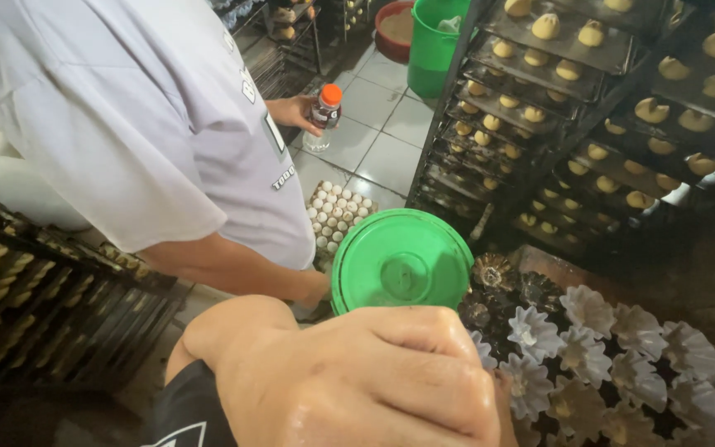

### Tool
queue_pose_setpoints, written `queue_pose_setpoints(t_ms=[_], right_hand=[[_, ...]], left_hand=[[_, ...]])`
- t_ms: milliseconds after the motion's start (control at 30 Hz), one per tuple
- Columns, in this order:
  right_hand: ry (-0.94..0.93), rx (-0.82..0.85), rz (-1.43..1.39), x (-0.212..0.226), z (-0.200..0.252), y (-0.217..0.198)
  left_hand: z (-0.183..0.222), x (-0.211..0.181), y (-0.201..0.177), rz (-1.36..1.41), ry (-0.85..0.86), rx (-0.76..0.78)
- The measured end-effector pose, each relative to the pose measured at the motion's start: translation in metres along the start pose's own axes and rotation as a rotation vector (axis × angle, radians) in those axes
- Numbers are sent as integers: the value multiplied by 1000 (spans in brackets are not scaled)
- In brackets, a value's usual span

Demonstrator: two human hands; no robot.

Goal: Placing paper liners into metal baking molds in a rapid, repetitive manner

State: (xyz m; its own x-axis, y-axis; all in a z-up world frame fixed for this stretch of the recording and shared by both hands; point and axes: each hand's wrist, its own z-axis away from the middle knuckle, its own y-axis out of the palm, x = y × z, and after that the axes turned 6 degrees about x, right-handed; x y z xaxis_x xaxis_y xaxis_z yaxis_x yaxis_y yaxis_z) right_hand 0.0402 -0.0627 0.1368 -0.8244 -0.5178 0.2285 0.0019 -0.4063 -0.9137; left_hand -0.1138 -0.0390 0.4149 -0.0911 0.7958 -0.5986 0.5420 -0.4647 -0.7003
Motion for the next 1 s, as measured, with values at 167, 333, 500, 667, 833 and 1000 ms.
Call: queue_pose_setpoints(t_ms=[167,333,500,667,833,1000], right_hand=[[88,95,-75,50,-30,-109],[200,183,-159,18,-60,-192],[292,240,-254,-87,-39,-239],[-263,-904,-262,-174,9,-205],[192,-636,-521,-199,21,-92],[350,-640,-565,-216,43,21]], left_hand=[[-18,15,4,102,104,29],[-34,84,47,-34,-311,269],[-3,181,13,42,-677,-106],[48,245,23,-522,-999,-625],[73,330,161,112,-994,472],[62,360,229,210,-894,573]])
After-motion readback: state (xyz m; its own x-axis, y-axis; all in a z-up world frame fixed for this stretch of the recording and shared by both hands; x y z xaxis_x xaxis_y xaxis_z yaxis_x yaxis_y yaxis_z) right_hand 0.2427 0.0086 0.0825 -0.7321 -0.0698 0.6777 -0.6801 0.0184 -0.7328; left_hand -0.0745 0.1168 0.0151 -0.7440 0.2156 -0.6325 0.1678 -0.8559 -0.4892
